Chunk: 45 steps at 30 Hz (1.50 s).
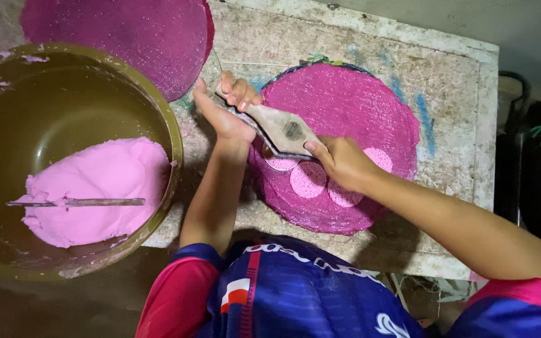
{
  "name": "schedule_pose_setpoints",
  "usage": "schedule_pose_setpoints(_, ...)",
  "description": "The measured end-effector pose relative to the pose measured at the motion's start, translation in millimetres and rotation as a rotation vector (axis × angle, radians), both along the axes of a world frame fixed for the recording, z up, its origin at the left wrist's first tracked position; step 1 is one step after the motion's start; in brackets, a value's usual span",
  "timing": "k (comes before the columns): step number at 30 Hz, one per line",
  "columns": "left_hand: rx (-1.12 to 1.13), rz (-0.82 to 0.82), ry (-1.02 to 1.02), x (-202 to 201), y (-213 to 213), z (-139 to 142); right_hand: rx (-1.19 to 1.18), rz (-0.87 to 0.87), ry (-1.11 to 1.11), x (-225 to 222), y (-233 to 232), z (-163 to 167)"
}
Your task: The person scoops pink dough from a large basin into a handheld press mold, squeezes the tool to extrude a round dough disc onto a pink board, and places the formed discs in rows, repeating the cycle to fill the boards.
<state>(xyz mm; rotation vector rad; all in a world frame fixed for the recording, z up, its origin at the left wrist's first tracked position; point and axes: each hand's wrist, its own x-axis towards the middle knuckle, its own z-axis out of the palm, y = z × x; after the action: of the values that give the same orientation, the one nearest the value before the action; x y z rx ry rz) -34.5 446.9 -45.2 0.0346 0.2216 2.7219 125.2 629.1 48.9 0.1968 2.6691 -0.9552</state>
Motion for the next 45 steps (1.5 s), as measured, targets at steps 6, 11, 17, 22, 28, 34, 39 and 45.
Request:
schedule_pose_setpoints(6,0.031,-0.002,-0.209,12.4,32.0,-2.7,0.16,-0.065,-0.288,0.8,20.2,18.2)
schedule_pose_setpoints(11,-0.006,0.019,-0.19,-3.9,32.8,9.6,0.124,-0.059,0.003,-1.5,18.6,14.4)
schedule_pose_setpoints(17,-0.057,0.053,-0.217,0.6,35.3,19.8,0.098,-0.059,0.021,-0.4,27.2,2.2)
schedule_pose_setpoints(22,0.023,-0.054,-0.051,-9.2,34.2,42.3,0.15,-0.041,0.15,-4.1,41.3,-9.8)
schedule_pose_setpoints(28,-0.933,-0.381,0.047,16.8,-7.4,-2.6,-0.131,-0.065,0.208,19.2,53.9,-28.2)
schedule_pose_setpoints(34,-1.21,-0.267,0.521,85.2,-2.3,-52.8,-0.155,-0.134,0.233,40.2,64.7,-59.2)
schedule_pose_setpoints(39,-1.86,0.347,1.336,126.1,-24.7,-26.6,-0.368,-0.252,0.349,61.2,64.7,-75.1)
schedule_pose_setpoints(45,-1.893,0.308,1.31,136.3,-33.9,-3.1,-0.534,-0.439,0.404,101.5,50.3,-75.3)
